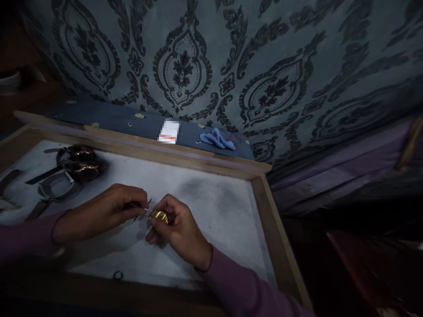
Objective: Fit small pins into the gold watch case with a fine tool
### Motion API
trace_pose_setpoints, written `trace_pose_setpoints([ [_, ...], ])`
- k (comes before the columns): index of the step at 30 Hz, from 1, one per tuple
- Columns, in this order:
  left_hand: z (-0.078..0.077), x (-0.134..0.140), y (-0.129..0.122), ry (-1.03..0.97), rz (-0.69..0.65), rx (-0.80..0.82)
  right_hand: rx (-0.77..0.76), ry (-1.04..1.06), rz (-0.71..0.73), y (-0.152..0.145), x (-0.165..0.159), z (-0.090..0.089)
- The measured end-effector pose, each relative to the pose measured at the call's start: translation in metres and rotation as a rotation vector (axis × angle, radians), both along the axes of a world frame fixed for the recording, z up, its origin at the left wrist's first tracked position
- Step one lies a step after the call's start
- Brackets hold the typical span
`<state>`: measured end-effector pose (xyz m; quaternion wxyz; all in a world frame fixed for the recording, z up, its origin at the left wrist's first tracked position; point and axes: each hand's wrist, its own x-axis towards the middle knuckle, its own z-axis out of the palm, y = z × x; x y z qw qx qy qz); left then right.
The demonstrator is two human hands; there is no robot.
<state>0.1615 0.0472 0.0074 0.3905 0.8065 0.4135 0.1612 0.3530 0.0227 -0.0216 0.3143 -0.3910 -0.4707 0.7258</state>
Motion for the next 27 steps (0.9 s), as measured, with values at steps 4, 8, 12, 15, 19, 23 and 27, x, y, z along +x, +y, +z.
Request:
trace_pose_setpoints([
  [4,-0.0002,-0.0006,-0.0007,-0.016,0.007,-0.026,0.008,0.019,0.004,-0.0001,0.0006,-0.0006],
  [8,-0.0006,-0.0004,0.0005,-0.037,0.005,-0.060,-0.002,0.027,0.002,-0.0004,0.0005,-0.0010],
  [12,-0.0008,-0.0016,0.0030,-0.063,0.001,-0.122,-0.009,0.034,-0.010,-0.0001,0.0001,-0.0004],
  [15,-0.0020,-0.0027,0.0044,-0.106,0.008,-0.212,-0.014,0.036,-0.017,0.0002,-0.0001,0.0010],
  [19,-0.0041,-0.0031,0.0058,-0.175,0.020,-0.329,-0.021,0.040,-0.012,0.0005,0.0000,0.0029],
  [23,-0.0040,-0.0033,0.0072,-0.192,0.028,-0.371,-0.035,0.052,-0.014,0.0010,0.0002,0.0038],
  [27,-0.0042,-0.0039,0.0089,-0.194,0.028,-0.407,-0.044,0.061,-0.002,0.0017,0.0008,0.0046],
])
